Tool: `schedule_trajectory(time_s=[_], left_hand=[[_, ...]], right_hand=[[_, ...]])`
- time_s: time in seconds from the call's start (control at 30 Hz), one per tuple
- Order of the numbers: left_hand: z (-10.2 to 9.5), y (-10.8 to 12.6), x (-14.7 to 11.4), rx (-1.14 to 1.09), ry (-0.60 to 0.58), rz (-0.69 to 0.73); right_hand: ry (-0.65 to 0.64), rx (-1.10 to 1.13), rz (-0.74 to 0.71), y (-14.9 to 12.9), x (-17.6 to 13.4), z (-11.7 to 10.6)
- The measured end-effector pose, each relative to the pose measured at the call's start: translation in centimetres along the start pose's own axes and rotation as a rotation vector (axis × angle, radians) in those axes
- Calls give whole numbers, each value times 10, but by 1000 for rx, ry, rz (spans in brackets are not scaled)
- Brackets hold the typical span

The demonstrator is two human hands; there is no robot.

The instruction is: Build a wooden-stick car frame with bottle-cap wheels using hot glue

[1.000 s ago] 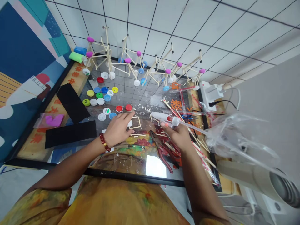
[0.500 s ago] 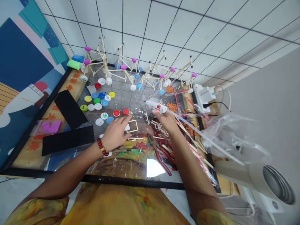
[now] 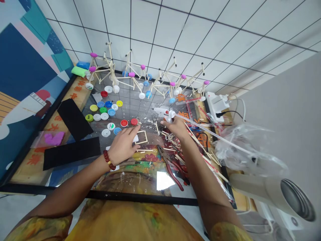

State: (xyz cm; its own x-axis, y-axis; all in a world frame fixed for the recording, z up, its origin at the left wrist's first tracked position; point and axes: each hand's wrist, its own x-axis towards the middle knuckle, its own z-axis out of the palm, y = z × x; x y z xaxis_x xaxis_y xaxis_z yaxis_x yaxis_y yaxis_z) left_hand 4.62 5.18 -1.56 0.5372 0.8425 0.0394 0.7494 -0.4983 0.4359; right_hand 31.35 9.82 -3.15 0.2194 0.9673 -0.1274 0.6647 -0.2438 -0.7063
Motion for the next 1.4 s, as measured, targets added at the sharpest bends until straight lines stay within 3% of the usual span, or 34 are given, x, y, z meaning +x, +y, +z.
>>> schedule_trajectory(time_s=[0.13,0.23,0.3,0.4,0.5,0.73,1.0,1.4], left_hand=[[0,0,0,6,8,2],[0,-1,0,5,7,9],[1,-1,0,5,13,13],[3,-1,0,0,27,17],[4,-1,1,-9,33,24],[3,-1,3,-32,49,47],[5,-2,4,-41,16,45],[6,-4,3,-18,9,36]], right_hand=[[4,-175,-53,-2,-18,-15],[98,-353,-120,-5,-46,-24],[116,-357,-223,-10,-65,-23],[-12,-203,-421,-19,-81,-10],[-97,-166,-508,-25,-79,10],[-149,-231,-508,-22,-67,34],[-100,-253,-363,-33,-63,38],[-115,-196,-373,-29,-58,44]])
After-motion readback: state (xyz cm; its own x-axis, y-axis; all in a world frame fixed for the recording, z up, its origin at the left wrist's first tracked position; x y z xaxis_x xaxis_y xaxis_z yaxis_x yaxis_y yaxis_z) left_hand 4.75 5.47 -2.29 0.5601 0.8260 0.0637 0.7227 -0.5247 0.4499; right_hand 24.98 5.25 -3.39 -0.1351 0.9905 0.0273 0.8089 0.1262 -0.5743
